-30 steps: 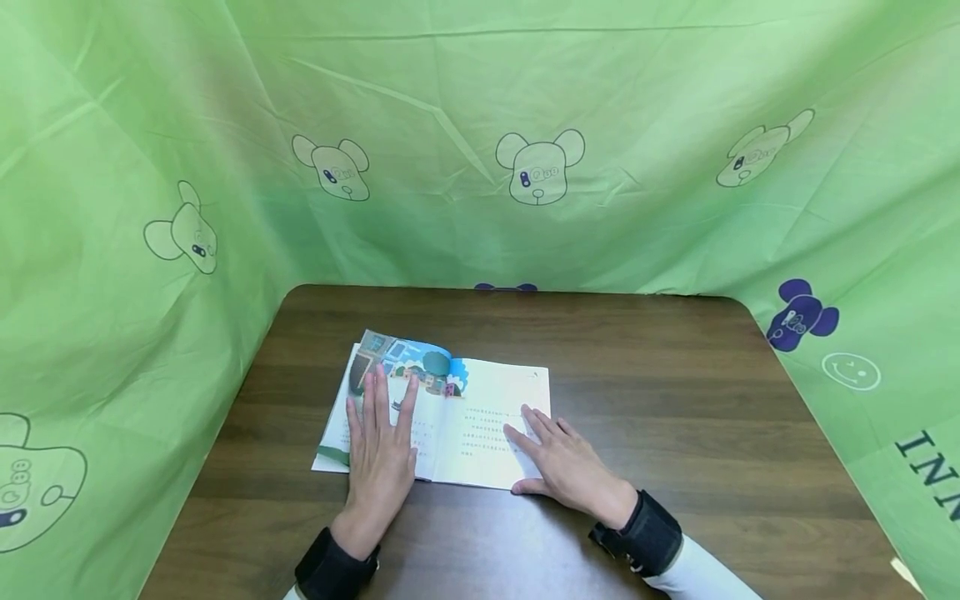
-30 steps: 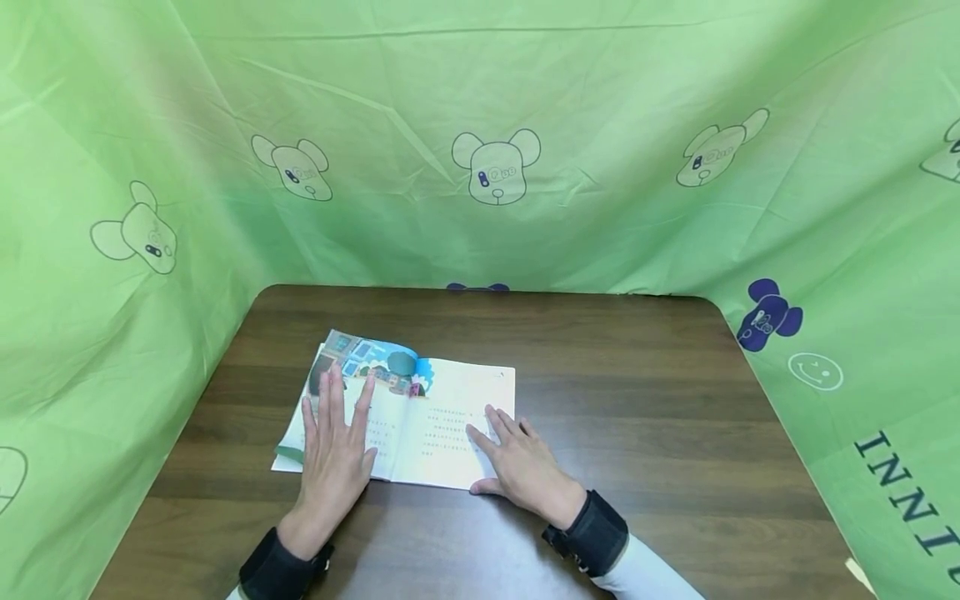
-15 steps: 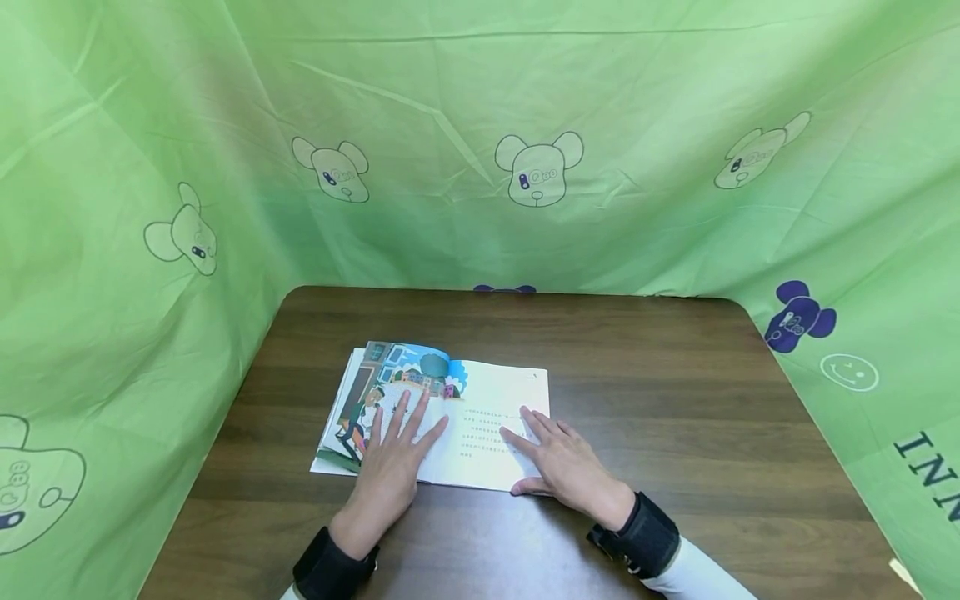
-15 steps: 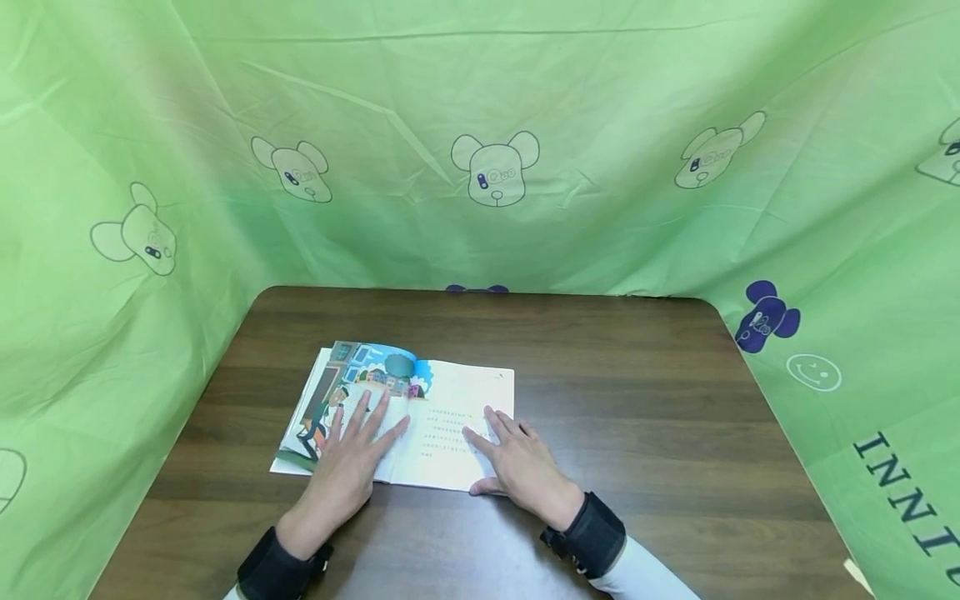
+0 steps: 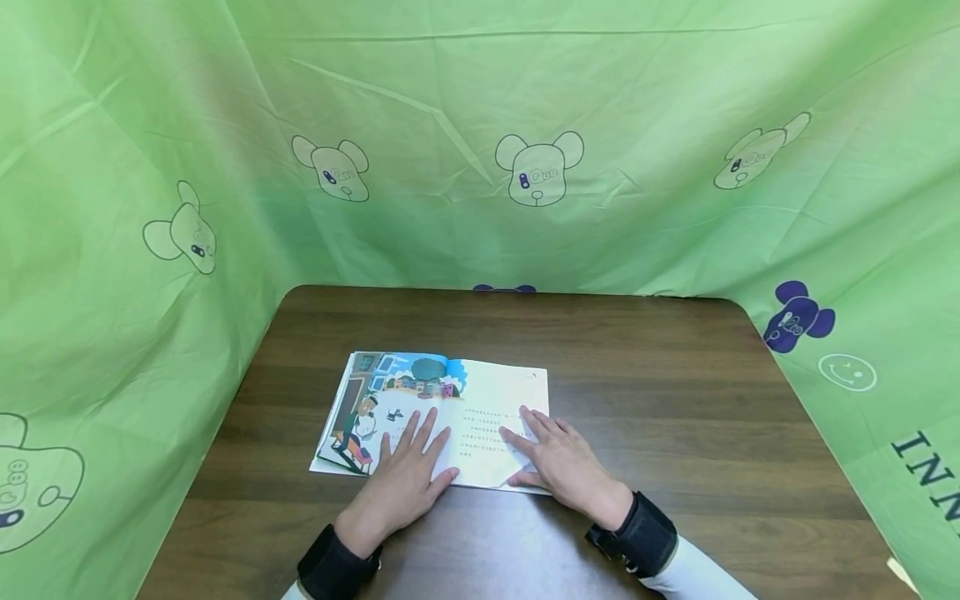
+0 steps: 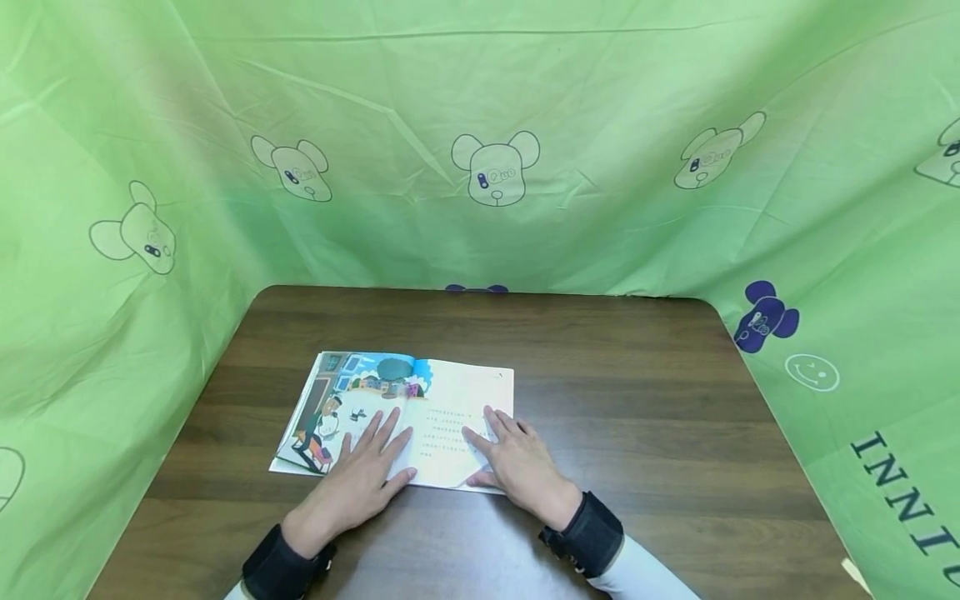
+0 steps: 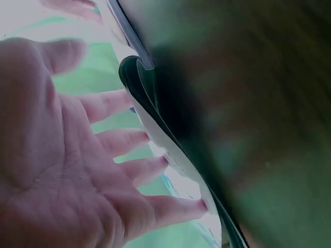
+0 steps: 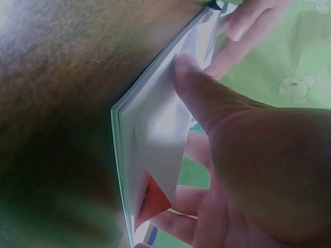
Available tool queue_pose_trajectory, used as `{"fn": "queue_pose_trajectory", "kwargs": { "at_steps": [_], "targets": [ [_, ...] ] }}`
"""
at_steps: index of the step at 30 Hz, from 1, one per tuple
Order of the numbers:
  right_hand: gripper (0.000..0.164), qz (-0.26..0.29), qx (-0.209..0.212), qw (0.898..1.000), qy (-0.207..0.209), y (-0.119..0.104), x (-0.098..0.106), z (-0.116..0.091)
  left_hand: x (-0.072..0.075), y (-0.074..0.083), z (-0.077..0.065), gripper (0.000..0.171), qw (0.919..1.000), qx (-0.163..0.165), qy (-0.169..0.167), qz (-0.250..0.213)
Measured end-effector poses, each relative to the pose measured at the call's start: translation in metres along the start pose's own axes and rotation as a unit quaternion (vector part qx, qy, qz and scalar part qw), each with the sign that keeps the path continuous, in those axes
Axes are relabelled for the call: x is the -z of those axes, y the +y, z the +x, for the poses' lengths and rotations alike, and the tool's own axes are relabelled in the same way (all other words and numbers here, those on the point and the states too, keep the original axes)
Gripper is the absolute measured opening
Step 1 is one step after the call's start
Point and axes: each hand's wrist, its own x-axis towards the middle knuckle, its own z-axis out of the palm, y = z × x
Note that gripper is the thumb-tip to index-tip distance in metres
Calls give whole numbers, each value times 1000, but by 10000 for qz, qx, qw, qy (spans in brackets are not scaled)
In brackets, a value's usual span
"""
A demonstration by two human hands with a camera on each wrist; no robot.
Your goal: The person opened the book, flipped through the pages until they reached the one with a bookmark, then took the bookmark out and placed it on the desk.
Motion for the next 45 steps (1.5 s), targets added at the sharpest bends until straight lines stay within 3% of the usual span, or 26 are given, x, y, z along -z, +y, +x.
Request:
{"fn": "queue_pose_trajectory", "kwargs": {
  "at_steps": [5,12,24,32,37,41,45],
  "targets": [
    [67,-268,85,9996,68,-2,-2,0,-3,3,1,93,9997,156,-147,-92],
    [57,-419,53,9987,275,-3,-4,2,-4,8,2,99,9997,187,-125,-33],
    [39,-319,-176,9961,807,-2,0,4,-5,14,4,93,9996,245,29,143],
    [40,-222,-289,9922,1193,-3,10,9,-6,16,6,69,9987,221,223,394],
    [52,-25,-476,9866,1559,-2,13,15,-5,15,8,62,9984,208,394,351],
    [74,338,-821,9749,2042,1,15,18,-5,13,10,59,9982,232,500,249],
    [83,571,-1018,9640,2389,5,17,20,-4,12,10,59,9980,345,523,-21]
  ]
}}
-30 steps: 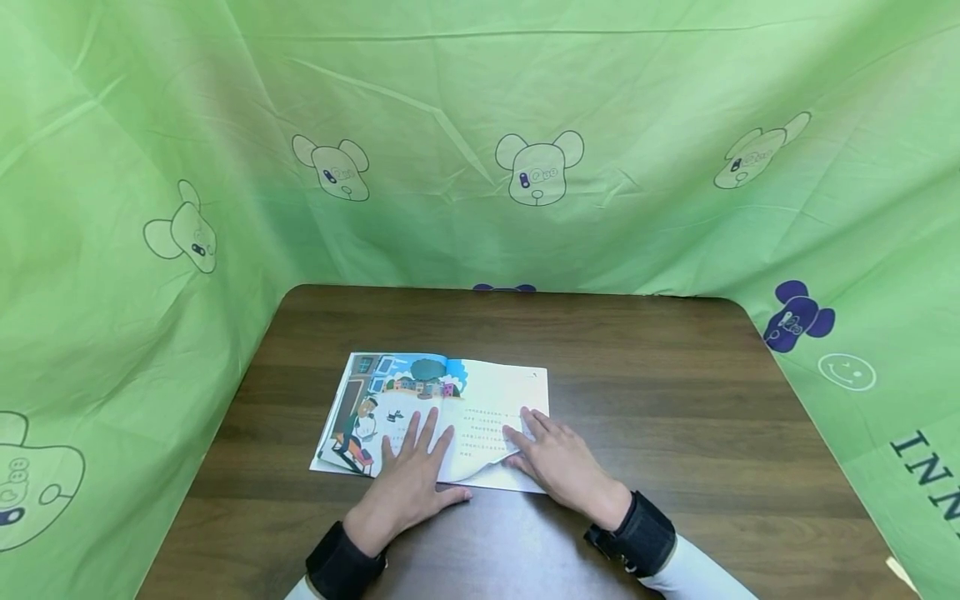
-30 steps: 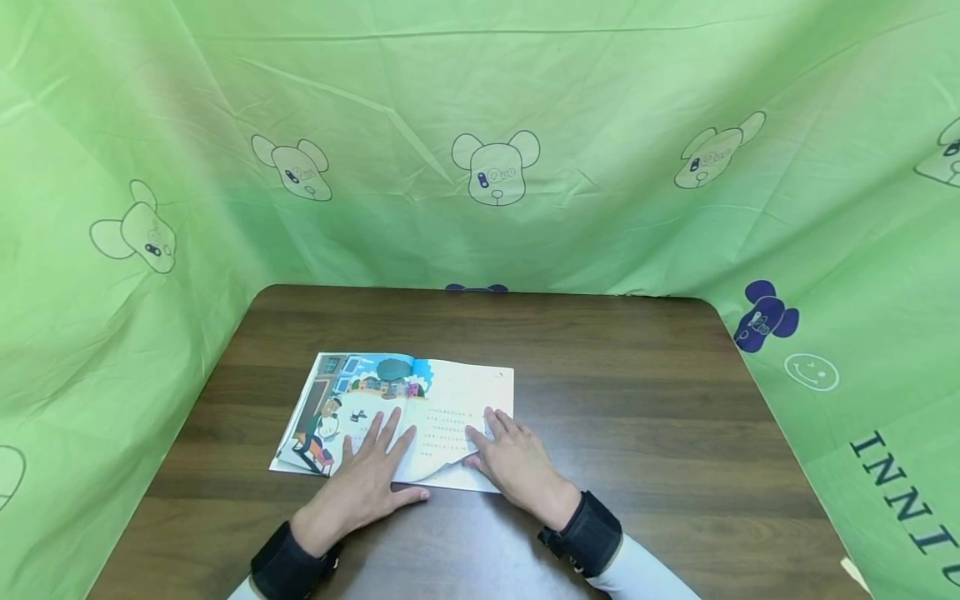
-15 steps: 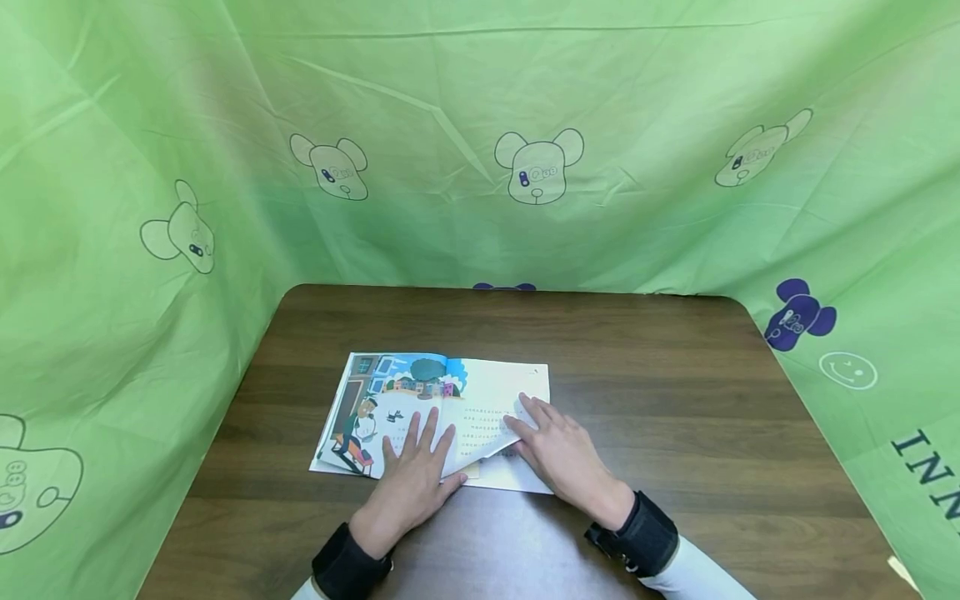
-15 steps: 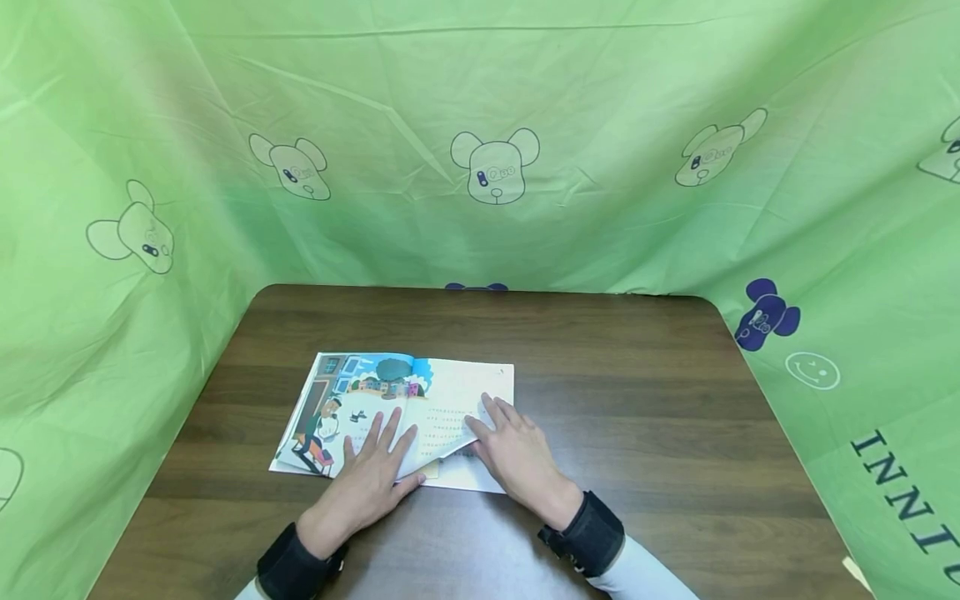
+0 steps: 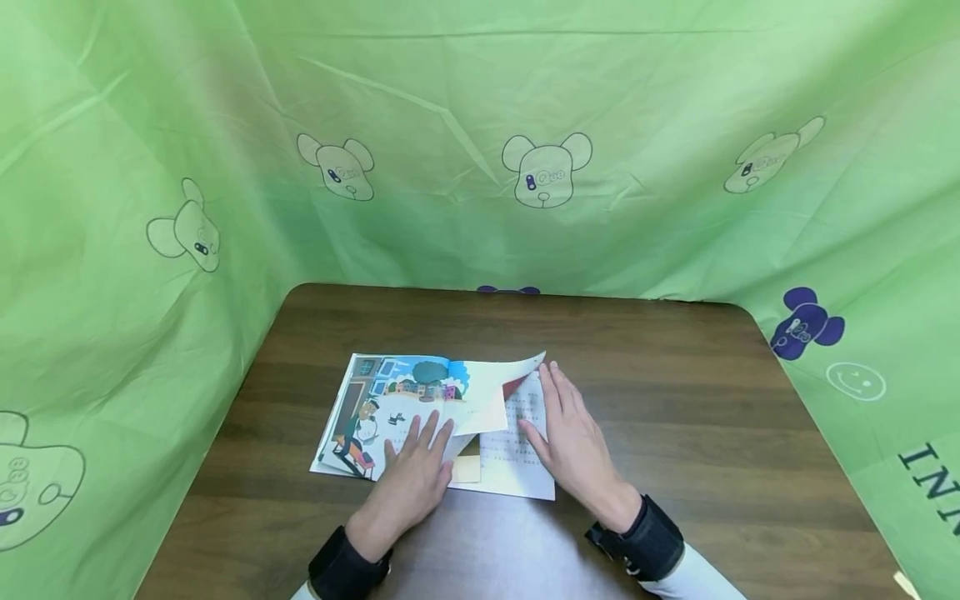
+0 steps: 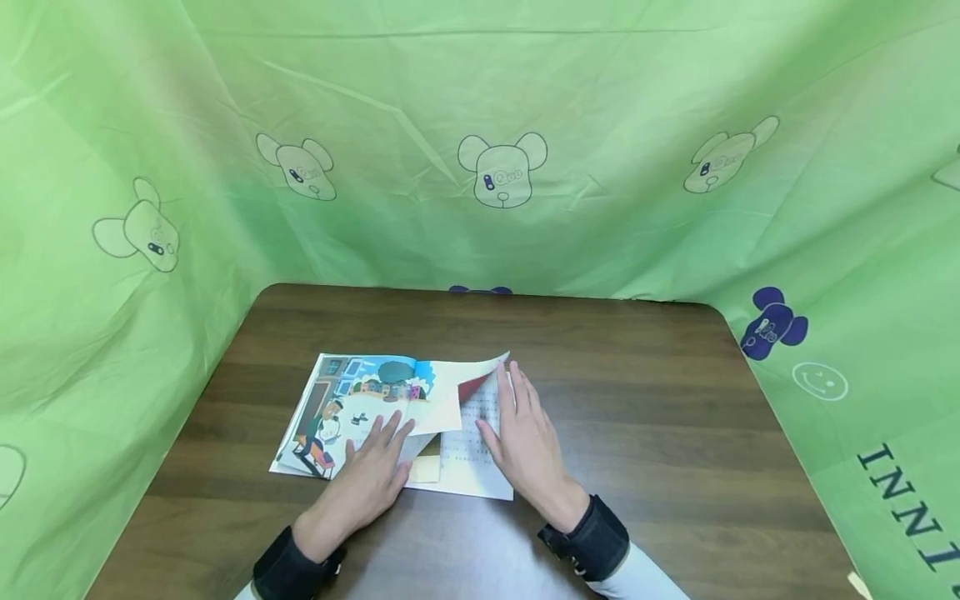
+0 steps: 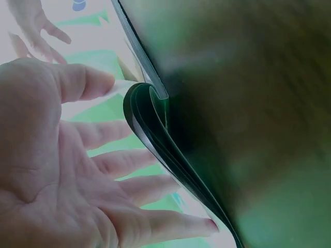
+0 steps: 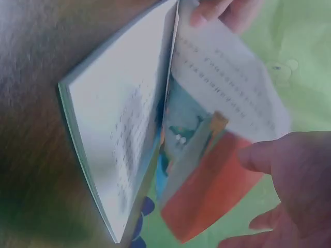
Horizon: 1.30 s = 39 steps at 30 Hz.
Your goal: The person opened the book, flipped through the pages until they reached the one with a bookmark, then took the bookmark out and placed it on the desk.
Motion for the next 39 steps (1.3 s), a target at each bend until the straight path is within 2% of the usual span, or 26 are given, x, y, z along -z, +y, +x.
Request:
{"fn": "queue_pose_trajectory", "kwargs": {
  "at_steps": [3,7,10,13,16,19,23,26,29,31,33,36,39],
  "targets": [
    [82,204,-197,9996,23,2,1,-1,1,0,-1,61,9989,129,238,-370],
    [80,723,-522,9959,-173,1,1,-3,3,-3,-1,62,9917,288,905,-865],
    [78,1304,-822,9869,-469,-1,1,-3,5,-7,-2,61,9826,278,1525,-1027],
    [76,1821,-1137,9736,-772,-3,2,-2,6,-13,-3,61,9722,240,2057,-1096],
    [74,2134,-1329,9632,-954,-4,3,-1,10,-17,-4,69,9649,322,2292,-1243],
    [73,2336,-1441,9553,-1098,-5,2,0,14,-20,-5,84,9620,468,2341,-1326],
    [72,2467,-1568,9483,-1233,-5,0,1,16,-24,-5,107,9606,591,2503,-1055],
    [72,2567,-1700,9417,-1358,-5,-2,2,16,-29,-7,122,9570,551,2792,-555],
    [72,2710,-1850,9323,-1523,-5,-5,4,16,-35,-8,130,9529,450,2997,-92],
    [71,2796,-1956,9257,-1631,-4,-7,6,17,-39,-9,130,9531,361,3003,91],
    [70,2884,-2042,9200,-1698,-4,-10,8,18,-41,-8,127,9582,307,2832,283],
    [68,3099,-2129,9098,-1759,-4,-12,11,17,-43,-8,118,9706,204,2320,611],
    [67,3424,-2211,8944,-1844,-4,-15,14,15,-43,-9,105,9799,48,1789,886]
  ]
}}
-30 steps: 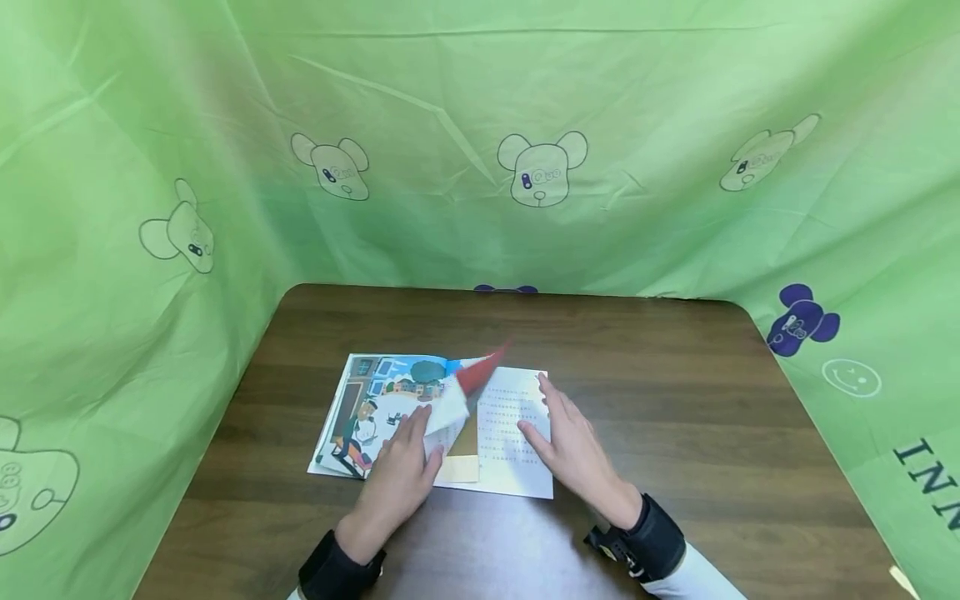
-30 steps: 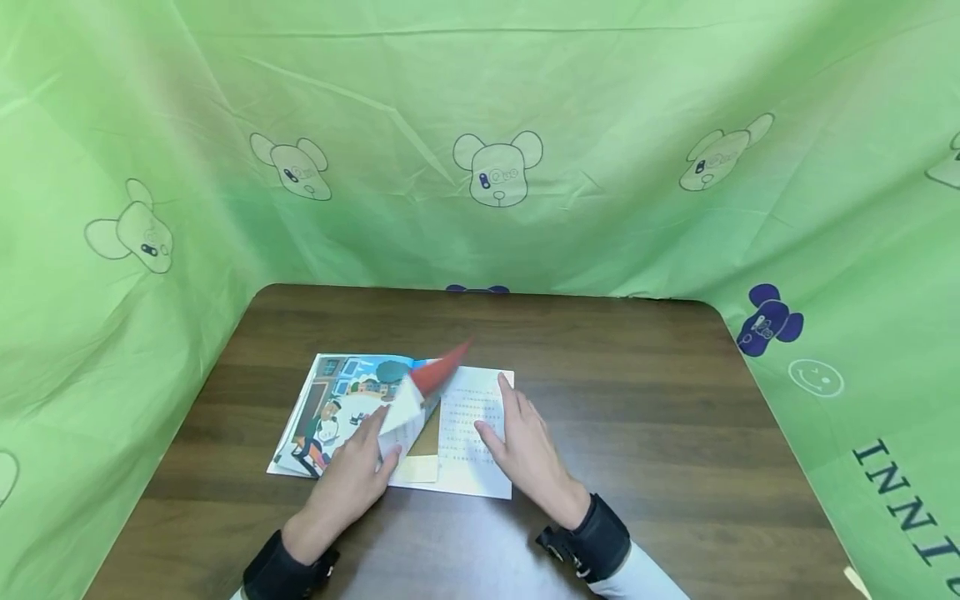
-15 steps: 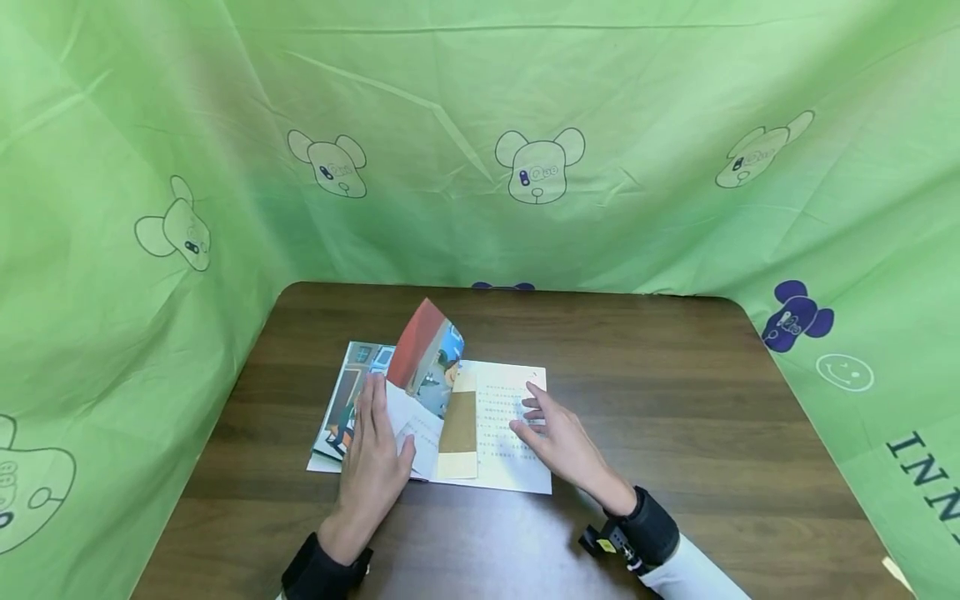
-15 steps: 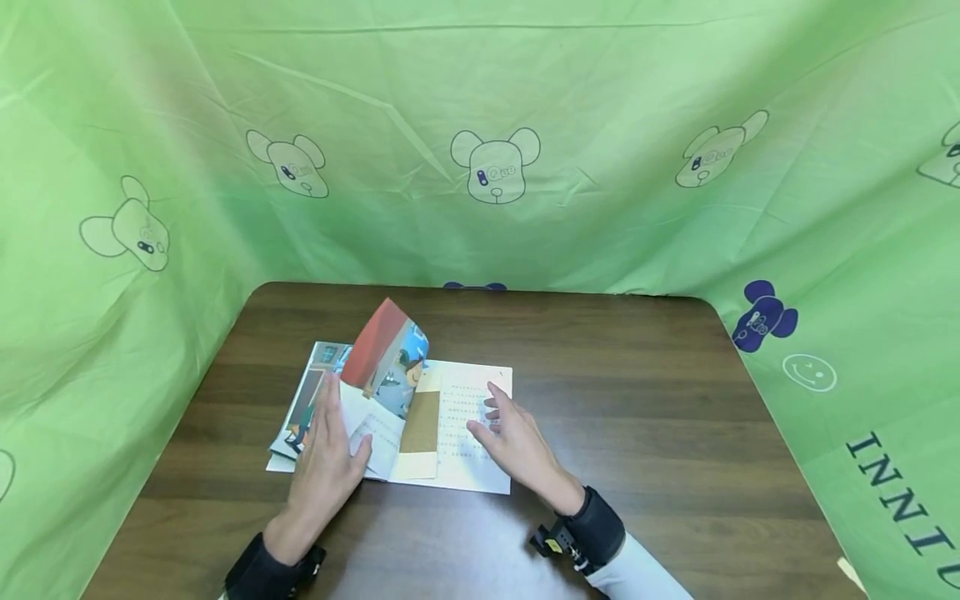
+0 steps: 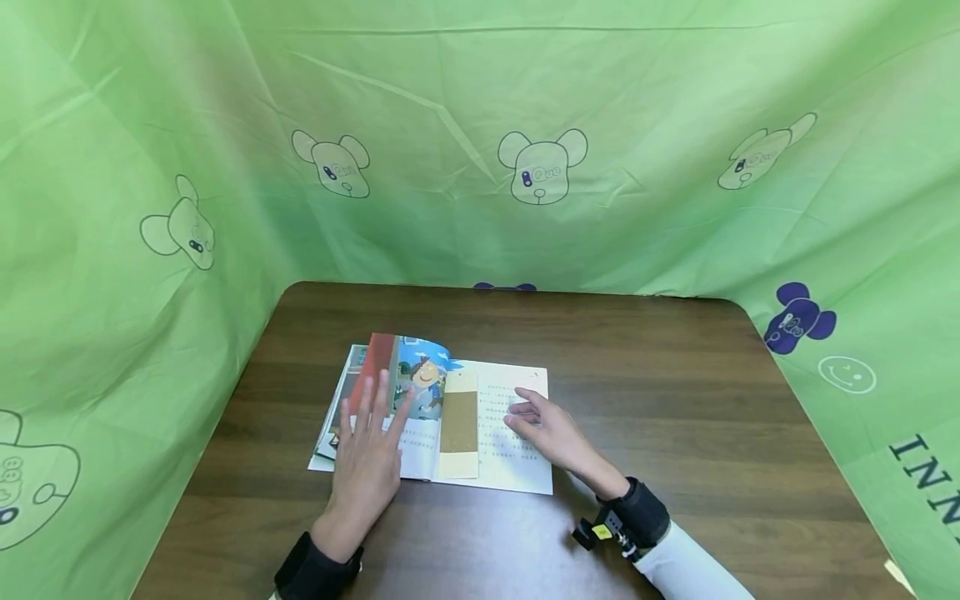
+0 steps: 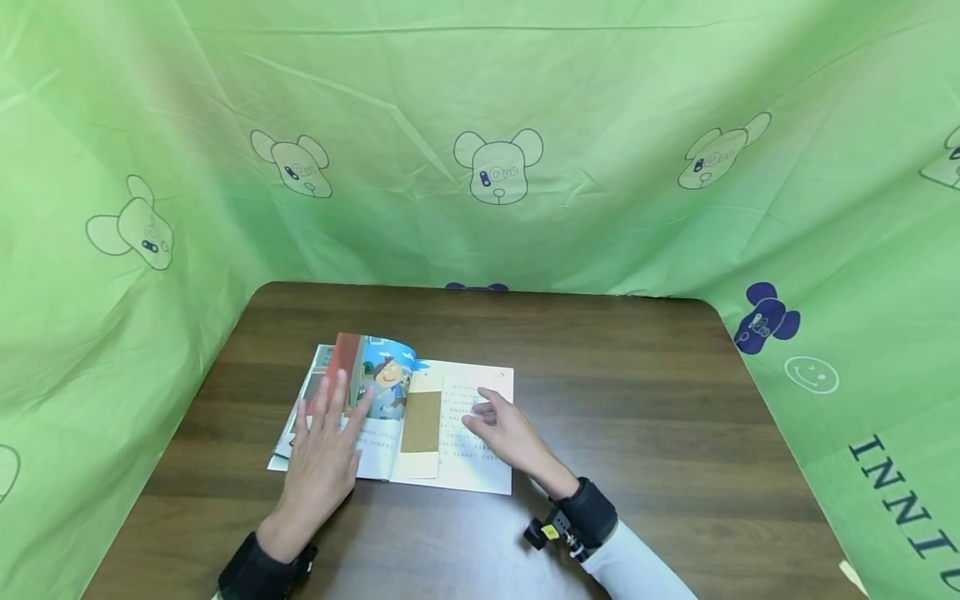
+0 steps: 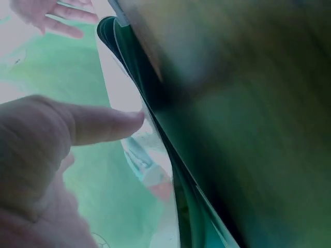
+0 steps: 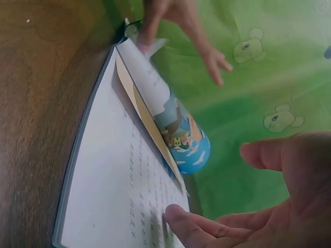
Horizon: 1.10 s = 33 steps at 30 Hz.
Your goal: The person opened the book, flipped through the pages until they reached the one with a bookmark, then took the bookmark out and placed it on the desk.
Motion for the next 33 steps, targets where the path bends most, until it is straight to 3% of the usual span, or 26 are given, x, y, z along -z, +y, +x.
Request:
{"fn": "queue_pose_trajectory", "kwargs": {
  "at_steps": [4,8,11,14,17,24,33],
  "targets": [
    [66,507,-173,9984,-195,0,-2,5,-2,1,-3,90,9989,-185,-413,-155],
    [68,1170,-472,9912,-400,0,-4,10,-2,1,-8,84,9960,-95,-798,-401],
    [68,1775,-676,9800,-588,0,-5,14,-1,1,-12,75,9895,233,-1348,-470],
    [66,2258,-785,9681,-756,-1,-6,17,1,0,-14,66,9779,604,-1925,-539],
    [65,2581,-945,9573,-892,-3,-7,20,3,0,-14,63,9681,847,-2298,-537],
    [62,3193,-1250,9317,-1200,-9,-6,27,7,-5,-15,67,9583,1206,-2564,-378],
    [56,3381,-1446,9181,-1476,-12,-10,34,8,-10,-18,76,9460,1649,-2746,-502]
  ]
}}
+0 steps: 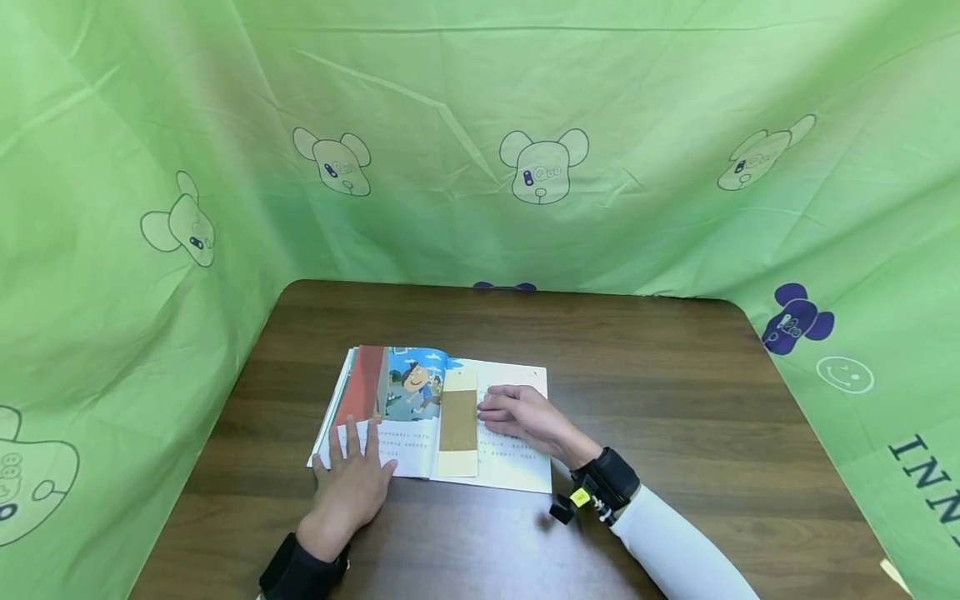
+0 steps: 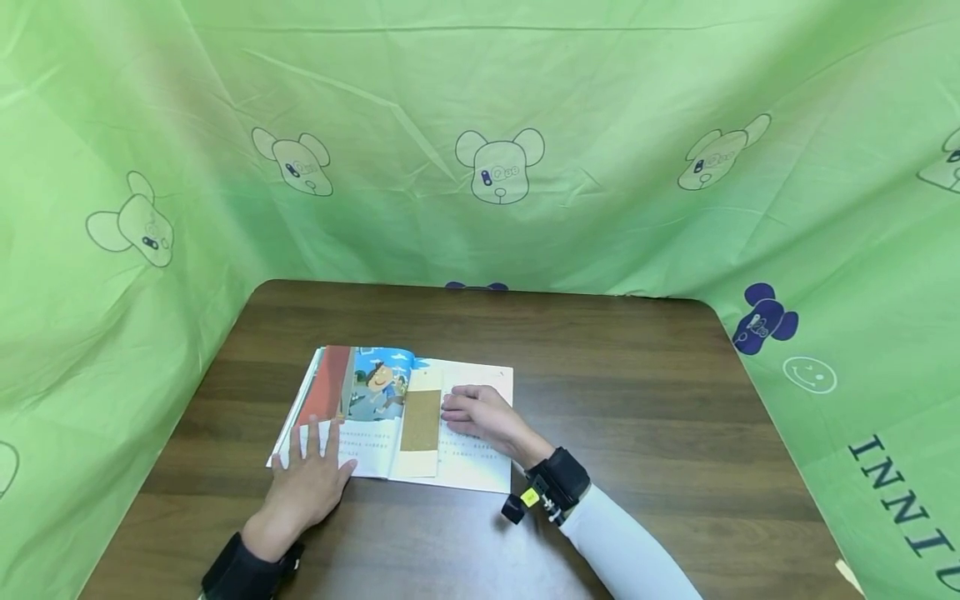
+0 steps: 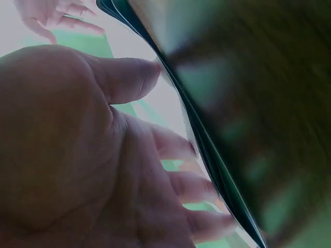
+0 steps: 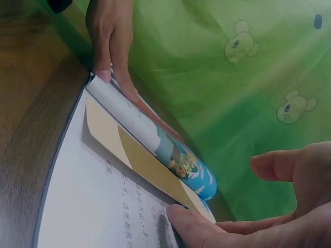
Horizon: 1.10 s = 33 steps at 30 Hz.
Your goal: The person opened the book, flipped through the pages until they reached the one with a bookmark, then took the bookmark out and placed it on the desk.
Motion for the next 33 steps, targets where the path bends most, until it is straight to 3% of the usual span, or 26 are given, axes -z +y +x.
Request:
{"fn": "queue_pose_trajectory", "kwargs": {
  "at_steps": [4,12,19,27,33],
  "targets": [
    [54,114,-97,9999,-69,1,-4,4,1,-1,-1,79,9996,210,-137,-102],
    [55,75,108,9999,7,8,-13,16,1,-3,-2,80,9995,261,-154,-80],
    [38,-79,124,9996,248,11,-19,29,3,-4,-3,81,9996,269,-81,22],
    [30,-373,27,9975,594,14,-24,40,1,-6,-2,81,9998,194,-32,71],
    [20,-522,-226,9958,720,15,-25,42,-2,-5,-1,81,9998,181,-12,60]
  ]
}}
